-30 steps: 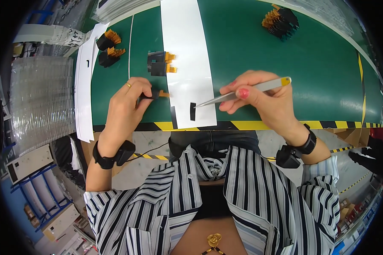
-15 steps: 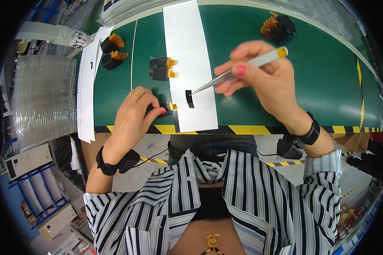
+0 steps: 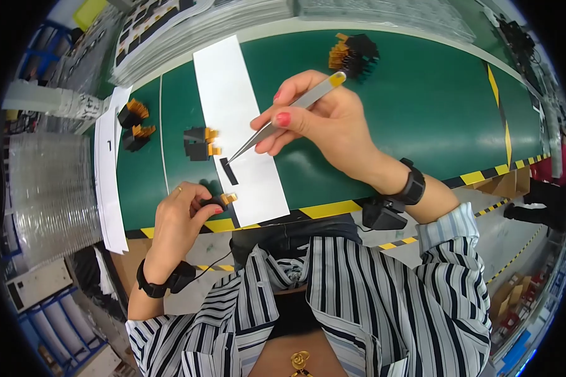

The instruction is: The person picks up a display component, peels a small black adhesive strip from a white backing sheet using tweezers, and applies it to the component. After pressing the strip into place by hand, they set the finished component onto a stack.

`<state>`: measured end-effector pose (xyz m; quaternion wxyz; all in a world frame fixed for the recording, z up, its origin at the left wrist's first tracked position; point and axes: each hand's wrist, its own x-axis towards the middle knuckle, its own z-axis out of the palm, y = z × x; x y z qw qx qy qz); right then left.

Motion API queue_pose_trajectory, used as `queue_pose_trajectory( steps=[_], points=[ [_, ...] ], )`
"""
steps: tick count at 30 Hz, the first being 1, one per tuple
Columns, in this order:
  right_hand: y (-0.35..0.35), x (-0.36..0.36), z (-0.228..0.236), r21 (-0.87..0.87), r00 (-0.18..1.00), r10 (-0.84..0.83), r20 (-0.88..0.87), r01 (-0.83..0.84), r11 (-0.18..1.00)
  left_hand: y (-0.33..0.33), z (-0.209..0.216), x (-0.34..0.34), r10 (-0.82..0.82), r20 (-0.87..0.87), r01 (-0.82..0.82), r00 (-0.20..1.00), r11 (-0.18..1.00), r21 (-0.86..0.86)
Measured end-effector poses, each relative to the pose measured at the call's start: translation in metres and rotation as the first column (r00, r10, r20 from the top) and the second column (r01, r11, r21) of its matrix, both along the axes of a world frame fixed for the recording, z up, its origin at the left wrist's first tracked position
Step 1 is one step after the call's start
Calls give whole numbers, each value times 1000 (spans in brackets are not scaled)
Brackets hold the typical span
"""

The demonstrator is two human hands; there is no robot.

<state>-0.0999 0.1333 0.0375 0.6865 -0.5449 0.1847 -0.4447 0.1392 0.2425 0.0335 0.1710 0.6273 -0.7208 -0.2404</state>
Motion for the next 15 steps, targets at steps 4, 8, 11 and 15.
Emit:
queue_pose_trajectory(
  steps=[4, 8, 11, 15],
  points=[
    [-4, -2, 5, -33, 998, -2, 65, 5, 999, -13, 19, -7, 221, -413, -152, 883, 969, 195],
    [-10, -8, 10, -94, 983, -122, 135, 135, 986, -70, 37, -15, 370, -720, -154, 587, 924, 349],
    [-13, -10, 12, -146, 968, -188, 169, 213, 966, -102, 26, -21, 370, -839, -121, 399, 928, 352],
    [-11, -15, 7, -204, 952, -272, 138, 296, 933, -121, 0, -30, 227, -909, -12, 351, 971, 238]
  ],
)
